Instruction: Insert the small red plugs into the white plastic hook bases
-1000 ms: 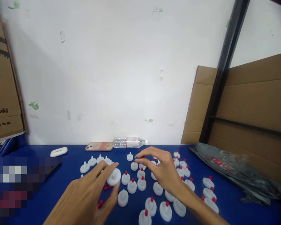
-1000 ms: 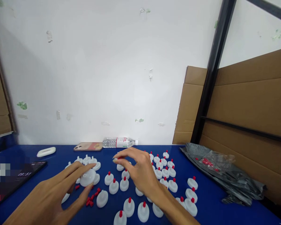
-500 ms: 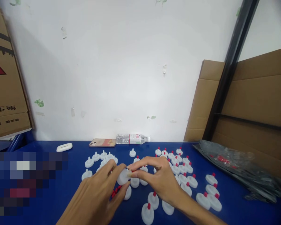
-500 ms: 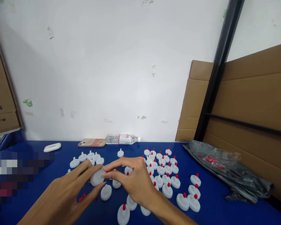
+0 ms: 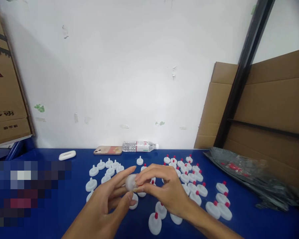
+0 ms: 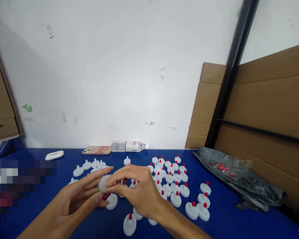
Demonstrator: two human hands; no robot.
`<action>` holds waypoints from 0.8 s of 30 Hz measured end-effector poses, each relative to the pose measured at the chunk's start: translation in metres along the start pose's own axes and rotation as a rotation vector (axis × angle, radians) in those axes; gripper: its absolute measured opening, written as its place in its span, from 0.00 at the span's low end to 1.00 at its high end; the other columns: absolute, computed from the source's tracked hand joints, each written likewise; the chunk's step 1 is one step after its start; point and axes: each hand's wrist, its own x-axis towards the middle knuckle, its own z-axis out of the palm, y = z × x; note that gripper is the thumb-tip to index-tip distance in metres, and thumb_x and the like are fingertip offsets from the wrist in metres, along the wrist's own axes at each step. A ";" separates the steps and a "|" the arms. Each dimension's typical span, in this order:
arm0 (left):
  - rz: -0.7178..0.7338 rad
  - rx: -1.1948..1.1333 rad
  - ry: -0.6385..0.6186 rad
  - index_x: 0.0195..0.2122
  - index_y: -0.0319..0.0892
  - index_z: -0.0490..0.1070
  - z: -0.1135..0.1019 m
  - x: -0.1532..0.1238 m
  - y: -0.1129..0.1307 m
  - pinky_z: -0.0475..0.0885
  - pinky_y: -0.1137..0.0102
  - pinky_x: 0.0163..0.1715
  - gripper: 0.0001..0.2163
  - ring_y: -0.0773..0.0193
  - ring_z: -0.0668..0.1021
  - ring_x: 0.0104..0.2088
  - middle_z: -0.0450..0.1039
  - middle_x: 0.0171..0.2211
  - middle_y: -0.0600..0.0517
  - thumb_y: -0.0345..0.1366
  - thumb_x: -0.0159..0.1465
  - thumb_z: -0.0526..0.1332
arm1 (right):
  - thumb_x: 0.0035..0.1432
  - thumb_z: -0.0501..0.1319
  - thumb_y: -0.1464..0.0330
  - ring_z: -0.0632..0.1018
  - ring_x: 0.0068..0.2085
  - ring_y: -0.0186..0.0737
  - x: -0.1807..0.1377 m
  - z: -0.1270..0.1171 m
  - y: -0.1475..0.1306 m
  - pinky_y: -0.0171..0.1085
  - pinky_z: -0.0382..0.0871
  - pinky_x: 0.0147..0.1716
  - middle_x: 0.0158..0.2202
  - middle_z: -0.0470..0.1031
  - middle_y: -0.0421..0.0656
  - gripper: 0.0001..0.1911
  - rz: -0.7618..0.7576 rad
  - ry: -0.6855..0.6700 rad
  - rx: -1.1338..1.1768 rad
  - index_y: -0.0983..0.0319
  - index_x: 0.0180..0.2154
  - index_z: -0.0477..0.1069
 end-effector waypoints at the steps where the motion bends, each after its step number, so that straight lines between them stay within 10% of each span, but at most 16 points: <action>1: -0.020 -0.081 -0.018 0.64 0.47 0.67 0.000 0.000 0.004 0.79 0.61 0.51 0.32 0.50 0.81 0.54 0.77 0.57 0.46 0.58 0.63 0.64 | 0.59 0.70 0.70 0.82 0.36 0.36 0.000 0.000 0.000 0.34 0.76 0.38 0.35 0.84 0.40 0.02 -0.055 -0.008 -0.014 0.57 0.36 0.82; 6: -0.038 -0.157 -0.038 0.57 0.43 0.74 0.004 0.002 0.011 0.79 0.59 0.52 0.31 0.47 0.82 0.52 0.81 0.51 0.44 0.54 0.57 0.70 | 0.65 0.66 0.70 0.81 0.35 0.33 -0.004 0.001 0.003 0.32 0.77 0.35 0.34 0.82 0.42 0.03 -0.283 -0.070 -0.151 0.60 0.37 0.80; 24: 0.101 0.022 0.006 0.44 0.42 0.83 0.017 -0.006 0.018 0.82 0.71 0.35 0.16 0.57 0.85 0.32 0.85 0.32 0.52 0.34 0.53 0.67 | 0.66 0.64 0.69 0.77 0.24 0.26 -0.013 0.005 0.004 0.26 0.70 0.24 0.27 0.81 0.35 0.04 -0.405 -0.015 -0.269 0.59 0.37 0.76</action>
